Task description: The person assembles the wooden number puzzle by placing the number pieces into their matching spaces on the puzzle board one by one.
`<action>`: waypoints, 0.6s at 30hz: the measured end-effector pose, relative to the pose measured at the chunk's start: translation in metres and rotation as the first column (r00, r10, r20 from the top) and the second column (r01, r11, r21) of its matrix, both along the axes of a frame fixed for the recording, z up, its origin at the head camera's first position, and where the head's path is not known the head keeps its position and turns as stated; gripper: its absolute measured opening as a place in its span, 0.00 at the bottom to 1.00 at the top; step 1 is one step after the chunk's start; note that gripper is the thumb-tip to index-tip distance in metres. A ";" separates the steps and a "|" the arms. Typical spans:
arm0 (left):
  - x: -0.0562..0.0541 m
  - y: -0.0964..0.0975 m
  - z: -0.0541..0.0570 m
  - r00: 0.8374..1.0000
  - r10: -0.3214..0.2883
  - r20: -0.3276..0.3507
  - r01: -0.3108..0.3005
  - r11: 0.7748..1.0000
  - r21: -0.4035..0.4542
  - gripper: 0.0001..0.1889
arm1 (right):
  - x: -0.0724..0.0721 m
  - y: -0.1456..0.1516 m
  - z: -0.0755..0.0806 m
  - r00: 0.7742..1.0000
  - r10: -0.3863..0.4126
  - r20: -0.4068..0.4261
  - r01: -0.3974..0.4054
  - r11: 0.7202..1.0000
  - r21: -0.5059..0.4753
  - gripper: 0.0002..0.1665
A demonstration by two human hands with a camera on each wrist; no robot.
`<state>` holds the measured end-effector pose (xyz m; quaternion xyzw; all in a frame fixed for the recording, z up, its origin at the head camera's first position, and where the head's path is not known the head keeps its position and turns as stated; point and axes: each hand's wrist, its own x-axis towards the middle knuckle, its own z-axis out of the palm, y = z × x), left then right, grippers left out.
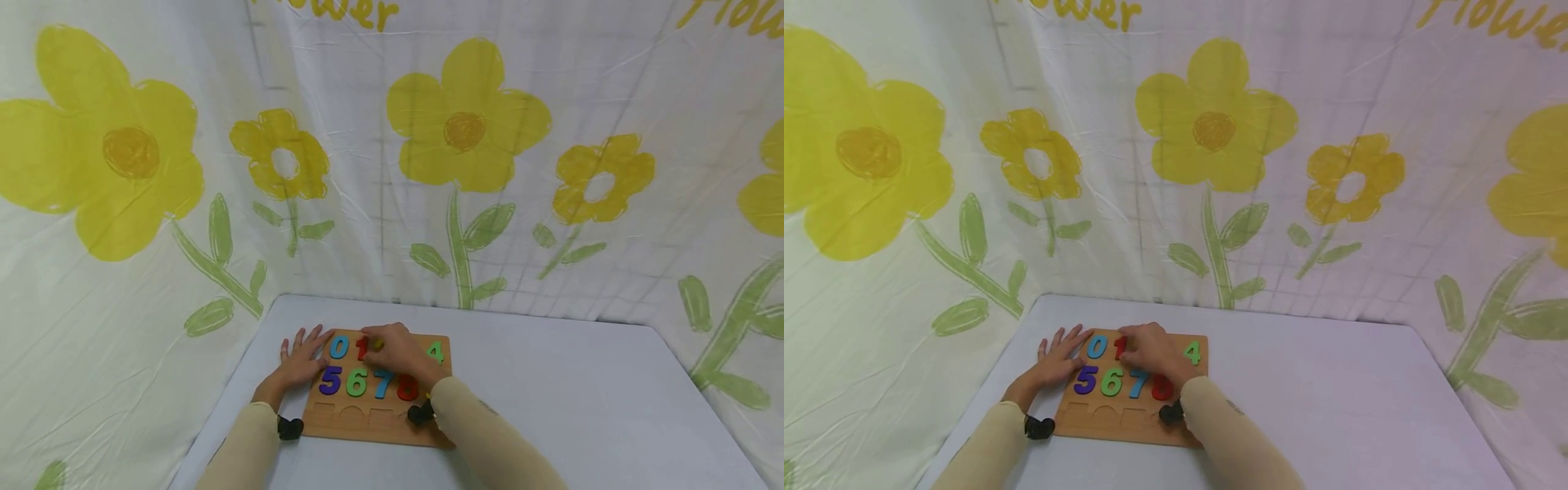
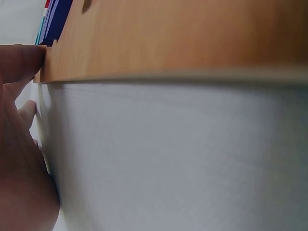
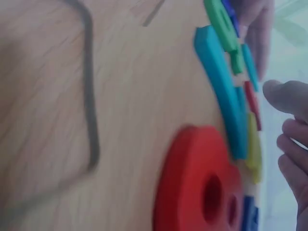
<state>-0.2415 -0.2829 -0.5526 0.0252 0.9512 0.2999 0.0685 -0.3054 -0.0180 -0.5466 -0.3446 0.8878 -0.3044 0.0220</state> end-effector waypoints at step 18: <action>-0.001 -0.004 0.001 1.000 -0.013 -0.028 0.013 1.000 0.028 0.35 | 0.040 0.159 0.048 0.969 -0.238 -0.067 0.222 0.956 -0.191 0.31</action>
